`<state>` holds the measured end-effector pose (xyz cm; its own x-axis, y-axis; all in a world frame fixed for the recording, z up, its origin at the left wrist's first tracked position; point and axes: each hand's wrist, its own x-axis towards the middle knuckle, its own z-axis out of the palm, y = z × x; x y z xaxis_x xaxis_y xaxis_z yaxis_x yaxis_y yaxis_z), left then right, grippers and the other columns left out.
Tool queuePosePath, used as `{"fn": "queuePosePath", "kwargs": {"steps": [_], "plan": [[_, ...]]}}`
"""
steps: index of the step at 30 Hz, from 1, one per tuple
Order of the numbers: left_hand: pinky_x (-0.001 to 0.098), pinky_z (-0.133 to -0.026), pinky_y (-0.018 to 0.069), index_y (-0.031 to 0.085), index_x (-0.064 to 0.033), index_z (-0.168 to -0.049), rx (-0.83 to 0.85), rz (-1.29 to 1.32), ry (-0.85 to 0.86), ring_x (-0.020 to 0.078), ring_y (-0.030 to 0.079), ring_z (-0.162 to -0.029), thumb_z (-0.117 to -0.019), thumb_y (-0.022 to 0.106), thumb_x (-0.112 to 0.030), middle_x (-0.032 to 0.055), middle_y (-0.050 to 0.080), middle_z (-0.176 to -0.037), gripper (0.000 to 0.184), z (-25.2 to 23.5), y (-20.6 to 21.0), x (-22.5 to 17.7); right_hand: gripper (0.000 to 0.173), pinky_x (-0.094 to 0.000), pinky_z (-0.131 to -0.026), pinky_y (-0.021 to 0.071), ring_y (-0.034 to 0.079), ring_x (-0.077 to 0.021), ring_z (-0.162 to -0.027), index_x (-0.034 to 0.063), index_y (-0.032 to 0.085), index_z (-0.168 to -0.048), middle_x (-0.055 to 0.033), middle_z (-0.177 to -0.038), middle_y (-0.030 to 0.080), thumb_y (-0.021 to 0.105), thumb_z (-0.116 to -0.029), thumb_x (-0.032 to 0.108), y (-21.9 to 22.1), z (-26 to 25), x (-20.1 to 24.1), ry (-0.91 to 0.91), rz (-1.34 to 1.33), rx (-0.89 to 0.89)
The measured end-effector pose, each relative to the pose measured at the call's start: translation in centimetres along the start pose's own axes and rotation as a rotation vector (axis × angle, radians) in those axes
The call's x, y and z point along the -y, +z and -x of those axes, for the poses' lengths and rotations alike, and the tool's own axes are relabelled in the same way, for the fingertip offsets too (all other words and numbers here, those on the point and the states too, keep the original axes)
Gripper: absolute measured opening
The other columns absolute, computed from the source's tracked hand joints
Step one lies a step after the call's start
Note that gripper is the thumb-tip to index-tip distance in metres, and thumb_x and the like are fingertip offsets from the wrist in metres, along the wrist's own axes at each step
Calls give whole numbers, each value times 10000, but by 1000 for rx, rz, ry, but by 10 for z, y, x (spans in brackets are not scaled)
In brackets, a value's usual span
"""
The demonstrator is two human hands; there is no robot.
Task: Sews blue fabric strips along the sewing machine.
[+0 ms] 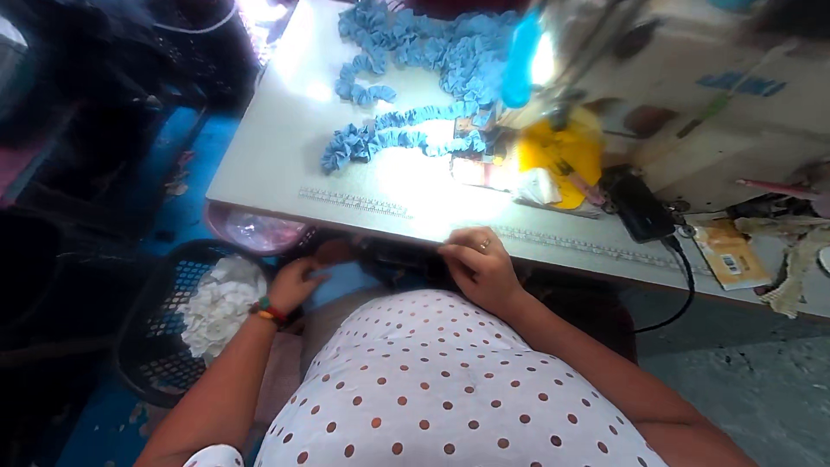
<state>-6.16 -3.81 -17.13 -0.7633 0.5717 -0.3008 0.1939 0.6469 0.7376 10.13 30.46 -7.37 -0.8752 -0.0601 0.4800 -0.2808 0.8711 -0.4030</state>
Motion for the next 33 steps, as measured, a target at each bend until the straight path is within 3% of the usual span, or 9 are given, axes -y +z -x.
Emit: {"fn": "queuePosePath", "kwargs": {"steps": [8,11,13,15,18,21,24,26,33], "plan": [[664,-814,524,725,31,-1000,-69,-438,144,442,708,-927,-1075,521,-236,238,721,-941,344,6,-8,-15,183,-411,-969,496,627,-269,-1098,69,786,-1004,-120,-1092,712,622,-948,126,-10,-12,7,39,-79,11],[640,-922,508,739,29,-1070,-204,-341,295,429,691,-1034,-1063,525,-159,236,721,-1065,285,10,-14,-13,175,-362,-931,491,615,-221,-1049,52,779,-1012,-111,-1091,697,635,-947,127,-20,-26,14,81,-163,5],[570,-967,498,730,45,-1023,-308,-151,352,368,669,-1072,-1060,504,-182,219,706,-1093,323,14,-18,-21,177,-341,-925,493,618,-199,-1035,38,772,-1027,-107,-1088,699,636,-950,121,-25,-36,21,91,-214,-6],[416,-845,501,672,12,-893,-351,9,353,214,625,-914,-1067,481,-248,128,651,-942,367,23,-26,-47,178,-325,-933,517,637,-171,-1033,35,766,-1033,-95,-1068,704,633,-951,121,-25,-46,31,87,-285,2],[205,-644,487,635,-47,-848,-222,115,460,37,561,-683,-1065,498,-245,8,585,-761,324,37,-42,-109,314,-336,-989,535,650,-152,-1125,22,697,-1228,-93,-1192,707,645,-962,181,-16,-65,53,84,-476,149],[185,-666,477,686,-48,-866,33,70,658,4,563,-708,-1024,544,-209,-18,623,-774,266,34,-58,-164,547,-274,-981,550,654,-96,-1130,-17,512,-1446,-98,-1261,684,672,-963,183,-1,-84,71,113,-797,371],[138,-638,467,688,-88,-888,230,72,653,-43,563,-703,-1016,580,-222,-63,630,-783,214,22,-81,-181,218,-188,-675,550,627,-28,-732,-11,617,-1182,-20,-856,662,641,-987,85,-11,-94,76,218,-995,384],[126,-605,482,681,-110,-894,314,139,597,-42,582,-675,-986,637,-210,-80,639,-763,143,17,-99,-174,80,-159,-579,518,590,-14,-640,22,666,-1025,9,-777,644,604,-1004,68,-32,-94,68,222,-911,358],[133,-644,564,728,-182,-896,337,221,436,-38,665,-714,-895,704,-181,-108,717,-815,24,22,-145,-125,82,-107,-635,520,596,61,-710,136,671,-1013,131,-838,640,596,-1028,167,-99,-81,30,171,-684,147]]}}
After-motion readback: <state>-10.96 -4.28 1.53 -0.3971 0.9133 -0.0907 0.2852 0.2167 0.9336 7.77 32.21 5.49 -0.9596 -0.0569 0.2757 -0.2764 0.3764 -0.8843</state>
